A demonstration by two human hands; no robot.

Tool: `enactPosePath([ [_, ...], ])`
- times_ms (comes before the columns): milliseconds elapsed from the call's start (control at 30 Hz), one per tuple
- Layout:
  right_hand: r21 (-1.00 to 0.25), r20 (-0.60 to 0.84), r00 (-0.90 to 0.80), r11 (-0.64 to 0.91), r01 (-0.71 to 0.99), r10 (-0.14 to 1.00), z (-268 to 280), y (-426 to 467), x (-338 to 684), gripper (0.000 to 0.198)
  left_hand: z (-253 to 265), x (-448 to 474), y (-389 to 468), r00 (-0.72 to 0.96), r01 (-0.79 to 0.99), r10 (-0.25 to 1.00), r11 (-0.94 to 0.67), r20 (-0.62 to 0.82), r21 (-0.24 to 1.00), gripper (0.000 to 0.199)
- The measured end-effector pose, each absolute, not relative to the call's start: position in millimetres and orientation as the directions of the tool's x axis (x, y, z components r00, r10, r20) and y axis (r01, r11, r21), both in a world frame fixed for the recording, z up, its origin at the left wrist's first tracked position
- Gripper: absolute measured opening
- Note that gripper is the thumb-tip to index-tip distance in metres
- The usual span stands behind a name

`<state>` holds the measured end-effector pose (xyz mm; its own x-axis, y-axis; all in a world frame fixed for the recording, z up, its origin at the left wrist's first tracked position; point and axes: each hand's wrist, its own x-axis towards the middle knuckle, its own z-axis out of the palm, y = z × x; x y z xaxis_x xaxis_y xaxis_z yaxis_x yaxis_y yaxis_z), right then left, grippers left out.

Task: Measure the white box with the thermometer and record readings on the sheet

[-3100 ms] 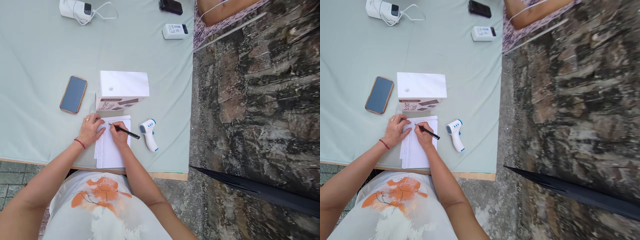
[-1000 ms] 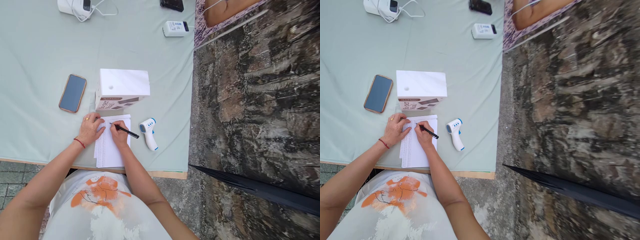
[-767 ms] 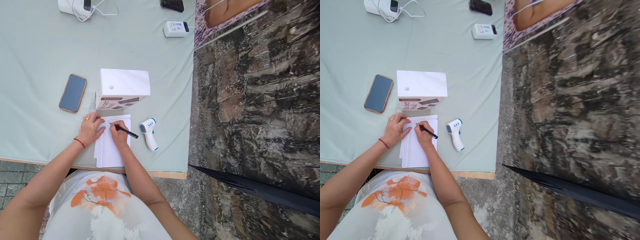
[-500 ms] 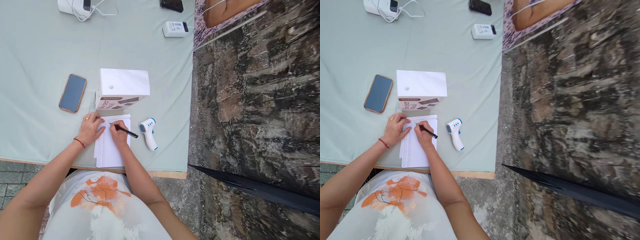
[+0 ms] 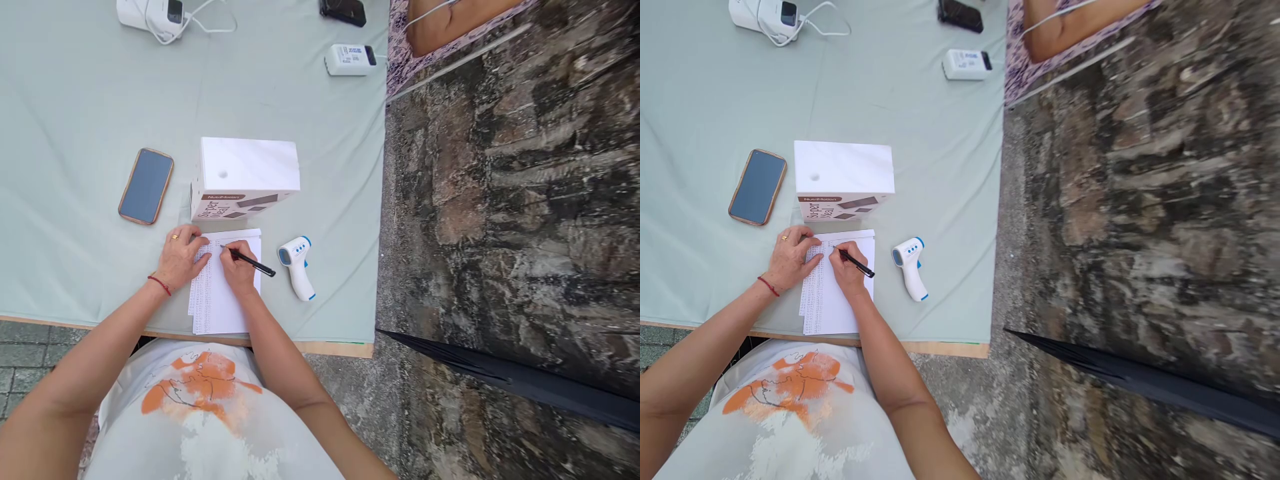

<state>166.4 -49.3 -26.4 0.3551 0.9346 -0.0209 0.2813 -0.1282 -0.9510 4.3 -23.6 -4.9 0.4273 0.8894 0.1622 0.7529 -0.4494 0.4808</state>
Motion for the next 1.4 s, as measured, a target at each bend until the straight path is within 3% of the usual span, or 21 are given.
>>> enactPosePath([
  [167,-0.943,0.032,0.349,-0.087,0.321,0.937,-29,-50,167,0.014,-6,4,-24,0.429,0.754,0.884,-0.464,0.186,0.466,0.020],
  [300,-0.895,0.235,0.325,0.074,0.440,0.916,-24,-53,177,0.016,-5,4,-23,0.426,0.757,0.888,-0.455,0.173,0.468,0.020],
  [400,-0.768,0.381,0.193,0.193,0.611,0.904,-23,-58,194,0.020,-4,4,-22,0.423,0.756,0.893,-0.442,0.156,0.483,0.019],
  [600,-0.568,0.328,0.051,0.153,0.809,0.943,-36,-77,215,0.041,-9,3,-20,0.360,0.721,0.918,-0.387,0.166,0.575,0.018],
  [767,-0.584,0.327,0.132,0.090,0.807,0.936,-34,-90,236,0.040,-13,-5,-7,0.158,0.589,0.963,-0.269,0.218,0.762,0.049],
  [833,-0.566,0.340,0.267,-0.030,0.824,0.902,-30,-91,255,0.041,-13,-8,8,0.115,0.560,0.971,-0.236,0.208,0.794,0.072],
  [900,-0.511,0.276,0.386,-0.206,0.834,0.880,-28,-90,276,0.054,-15,-9,25,0.130,0.564,0.977,-0.215,0.171,0.798,0.092],
  [967,-0.465,0.118,0.448,-0.350,0.814,0.886,-28,-88,295,0.067,-17,-9,40,0.171,0.572,0.976,-0.208,0.133,0.794,0.104],
  [1033,-0.462,-0.040,0.452,-0.418,0.782,0.891,-29,-86,308,0.066,-20,-7,50,0.191,0.586,0.974,-0.215,0.125,0.781,0.105],
  [1167,-0.635,-0.114,0.466,-0.425,0.646,0.878,-25,-83,302,0.057,-23,-4,51,0.188,0.615,0.968,-0.247,0.165,0.749,0.088],
  [1300,-0.921,-0.190,0.333,-0.285,0.264,0.923,-6,-79,261,0.049,-20,-3,42,0.169,0.621,0.959,-0.282,0.226,0.732,0.085],
  [1400,-0.970,-0.241,0.173,-0.235,-0.053,0.955,10,-71,223,0.040,-17,-2,40,0.131,0.637,0.967,-0.252,0.220,0.728,0.085],
])
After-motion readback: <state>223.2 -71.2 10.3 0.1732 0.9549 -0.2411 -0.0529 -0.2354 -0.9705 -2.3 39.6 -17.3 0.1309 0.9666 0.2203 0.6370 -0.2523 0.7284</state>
